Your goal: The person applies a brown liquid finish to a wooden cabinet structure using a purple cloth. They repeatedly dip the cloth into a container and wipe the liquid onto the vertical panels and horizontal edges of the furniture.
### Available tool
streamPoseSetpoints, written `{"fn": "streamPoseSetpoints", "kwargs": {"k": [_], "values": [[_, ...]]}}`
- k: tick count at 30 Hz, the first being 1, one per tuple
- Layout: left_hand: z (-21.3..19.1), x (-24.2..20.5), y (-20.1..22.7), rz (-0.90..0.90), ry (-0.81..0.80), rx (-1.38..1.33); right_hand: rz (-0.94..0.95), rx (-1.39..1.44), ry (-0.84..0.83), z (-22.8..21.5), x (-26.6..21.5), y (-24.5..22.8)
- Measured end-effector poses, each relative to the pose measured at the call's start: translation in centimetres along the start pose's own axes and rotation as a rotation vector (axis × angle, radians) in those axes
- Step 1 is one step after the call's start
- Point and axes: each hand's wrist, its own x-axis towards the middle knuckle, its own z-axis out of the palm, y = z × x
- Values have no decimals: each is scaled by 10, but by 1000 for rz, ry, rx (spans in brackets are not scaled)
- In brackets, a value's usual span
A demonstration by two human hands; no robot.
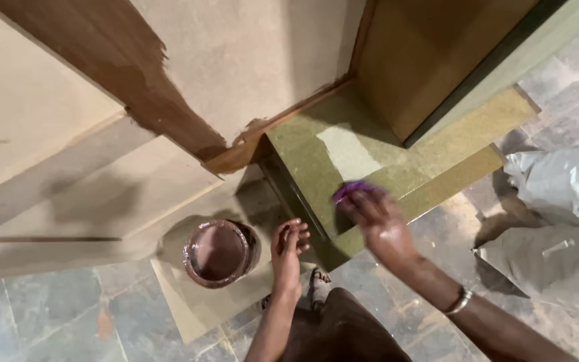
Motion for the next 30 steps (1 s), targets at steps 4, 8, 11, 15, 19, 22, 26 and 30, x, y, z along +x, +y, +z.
{"fn": "streamPoseSetpoints", "kwargs": {"k": [4, 8, 11, 15, 19, 22, 26, 30], "values": [[3, -2, -1, 20, -14, -19, -168, -103, 202, 34, 71, 45], [0, -1, -2, -30, 0, 33, 142, -176, -166, 53, 142, 85], [-3, 0, -8, -36, -5, 5, 4, -564, -300, 47, 139, 34], [-2, 10, -20, -55, 24, 24, -241, -324, 11, 22, 132, -27], [-8, 8, -22, -46, -47, 19, -168, -843, -297, 35, 165, 31], [-17, 3, -18, -28, -68, 28, 308, -158, -365, 49, 192, 52], [-16, 2, -8, -12, -76, 13, 73, -359, -134, 56, 207, -12], [-9, 1, 2, -32, -91, 60, -146, -106, 51, 57, 209, -41]]}}
